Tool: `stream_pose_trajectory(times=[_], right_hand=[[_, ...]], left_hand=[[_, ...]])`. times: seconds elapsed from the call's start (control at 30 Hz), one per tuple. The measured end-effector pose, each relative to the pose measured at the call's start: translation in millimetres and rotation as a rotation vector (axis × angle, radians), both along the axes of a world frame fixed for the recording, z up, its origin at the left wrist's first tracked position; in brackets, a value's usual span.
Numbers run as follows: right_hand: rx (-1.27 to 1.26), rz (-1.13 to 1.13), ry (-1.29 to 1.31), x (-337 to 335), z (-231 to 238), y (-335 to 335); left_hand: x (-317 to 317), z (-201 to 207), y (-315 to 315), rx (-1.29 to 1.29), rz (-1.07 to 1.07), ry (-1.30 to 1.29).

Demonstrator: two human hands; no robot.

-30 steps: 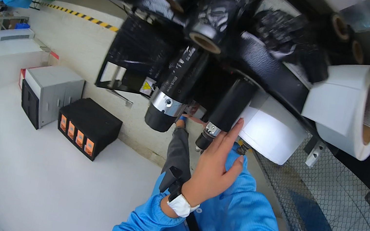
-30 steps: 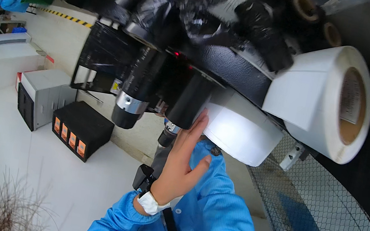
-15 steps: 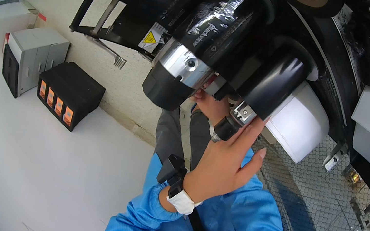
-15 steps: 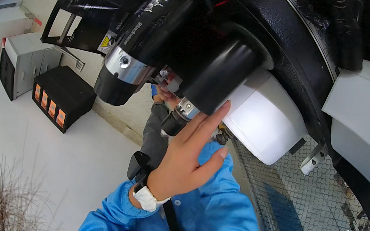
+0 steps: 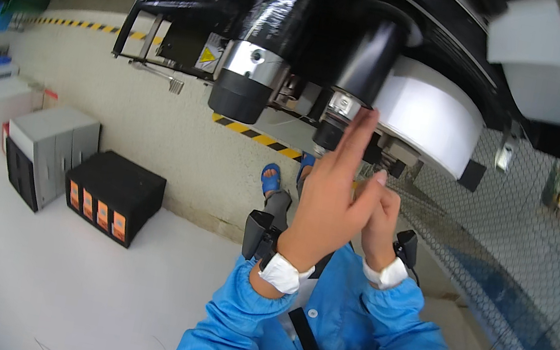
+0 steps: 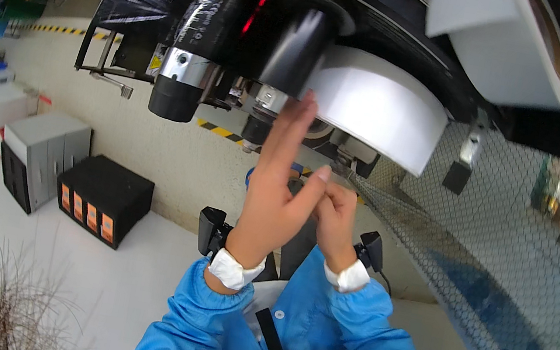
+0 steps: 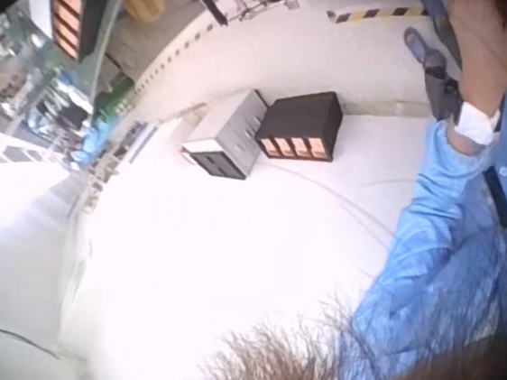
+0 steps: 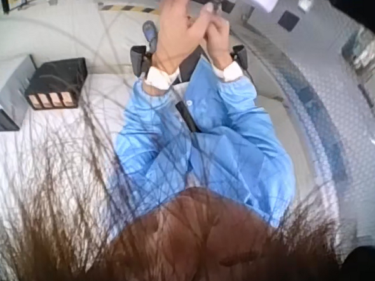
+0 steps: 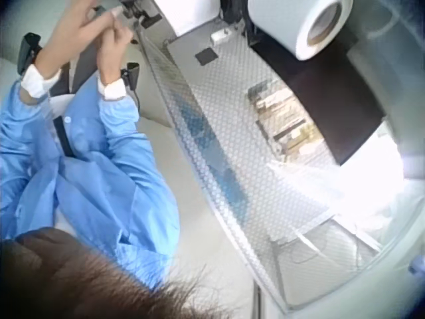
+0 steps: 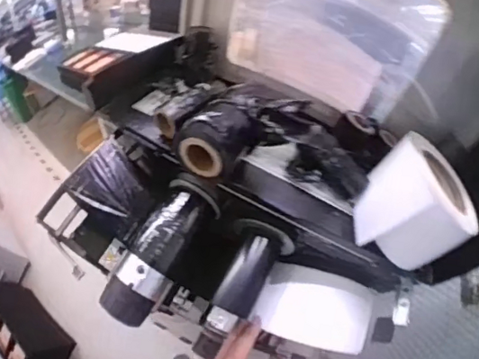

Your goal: Loading a roll of white labels into an industrial label printer on a factory assembly line.

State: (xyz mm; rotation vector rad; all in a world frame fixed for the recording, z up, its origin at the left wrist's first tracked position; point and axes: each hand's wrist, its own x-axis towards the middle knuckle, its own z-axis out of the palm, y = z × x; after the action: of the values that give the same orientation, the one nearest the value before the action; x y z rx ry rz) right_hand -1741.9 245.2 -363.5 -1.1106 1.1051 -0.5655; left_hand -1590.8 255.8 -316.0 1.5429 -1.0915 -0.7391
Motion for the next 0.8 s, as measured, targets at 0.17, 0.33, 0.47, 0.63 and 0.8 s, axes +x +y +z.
stream_pose_trajectory(times=[0.17,0.33,0.47,0.63,0.8], right_hand=[[-0.442,-0.104,-0.136,-12,61,3],[-0.896,-0.178,0.025,-3,102,-45],[-1.236,0.047,0.287,16,117,-76],[-1.377,0.406,0.522,38,123,-88],[-1.384,0.668,0.808,29,121,-90]], left_hand=[[-1,-12,2,-0.029,-0.025,0.04],[0,-31,20,-0.012,0.111,0.517],[15,-78,29,0.007,0.367,1.239],[25,-119,13,-0.168,0.512,1.519],[8,-108,-7,-0.348,0.423,1.855]])
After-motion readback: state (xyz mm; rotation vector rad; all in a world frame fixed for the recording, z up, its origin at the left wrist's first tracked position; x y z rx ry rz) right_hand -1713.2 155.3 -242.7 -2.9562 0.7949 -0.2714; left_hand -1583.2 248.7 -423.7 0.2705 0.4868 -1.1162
